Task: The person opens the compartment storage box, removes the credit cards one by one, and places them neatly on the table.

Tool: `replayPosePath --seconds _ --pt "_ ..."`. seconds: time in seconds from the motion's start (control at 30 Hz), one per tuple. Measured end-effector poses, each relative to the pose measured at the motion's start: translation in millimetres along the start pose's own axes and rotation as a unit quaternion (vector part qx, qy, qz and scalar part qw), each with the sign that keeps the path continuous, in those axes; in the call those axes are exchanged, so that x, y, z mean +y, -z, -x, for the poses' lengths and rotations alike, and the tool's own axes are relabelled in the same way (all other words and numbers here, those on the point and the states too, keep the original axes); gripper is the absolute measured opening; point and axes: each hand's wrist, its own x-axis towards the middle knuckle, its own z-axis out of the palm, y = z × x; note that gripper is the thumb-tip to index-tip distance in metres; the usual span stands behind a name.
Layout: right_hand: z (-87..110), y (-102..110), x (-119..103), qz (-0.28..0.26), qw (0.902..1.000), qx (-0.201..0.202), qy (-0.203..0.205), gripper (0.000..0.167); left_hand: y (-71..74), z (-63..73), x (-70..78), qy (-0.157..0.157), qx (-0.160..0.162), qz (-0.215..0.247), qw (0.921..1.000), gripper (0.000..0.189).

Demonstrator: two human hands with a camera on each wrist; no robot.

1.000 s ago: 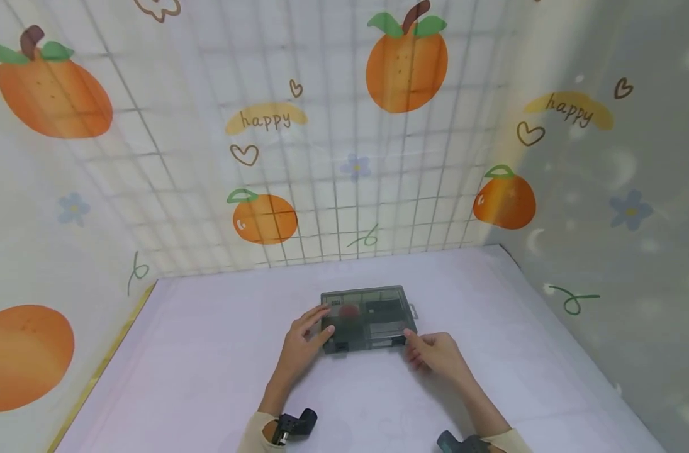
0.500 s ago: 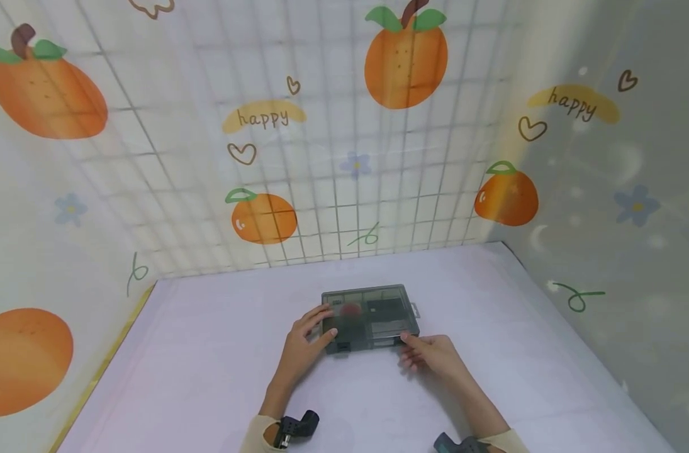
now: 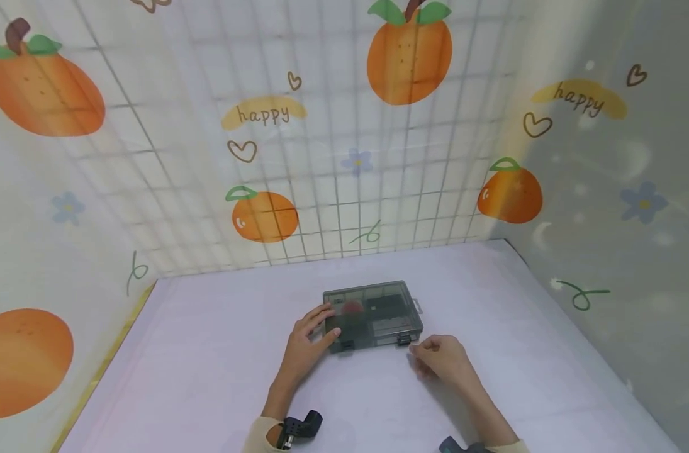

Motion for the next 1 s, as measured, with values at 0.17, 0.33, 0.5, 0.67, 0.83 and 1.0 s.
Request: replayPosePath --seconds 0.17,0.33,0.5,0.67,0.83,1.0 --pt "2.0 -8.7 -0.1 -0.045 0.9966 -0.056 0.039 0.022 -0.3 -0.9 3.0 -0.010 0.007 -0.003 0.9999 0.053" --pt "1.2 -28.8 -3.0 -0.136 0.9790 -0.129 0.080 0.030 -1.1 -1.2 3.1 -0.008 0.004 0.002 1.0000 0.053" --pt "2.0 -47.4 -10.1 -0.169 0.9700 -0.149 0.091 0.035 -1.5 1.1 1.1 0.001 0.005 -0.001 1.0000 0.054" --pt "-0.3 -64.9 -17.6 -0.174 0.9705 -0.145 0.084 0.040 -0.2 2.1 2.8 -0.005 0.009 0.004 0.9999 0.054" --pt "-0.7 -77.5 -25.3 -0.175 0.9698 -0.148 0.083 0.041 0.0 2.6 3.4 -0.009 0.013 0.007 0.9998 0.052" --pt "-0.4 -82.7 -29.7 -0.187 0.9683 -0.148 0.074 0.047 -2.2 3.0 1.6 -0.017 0.017 -0.001 0.9997 0.052"
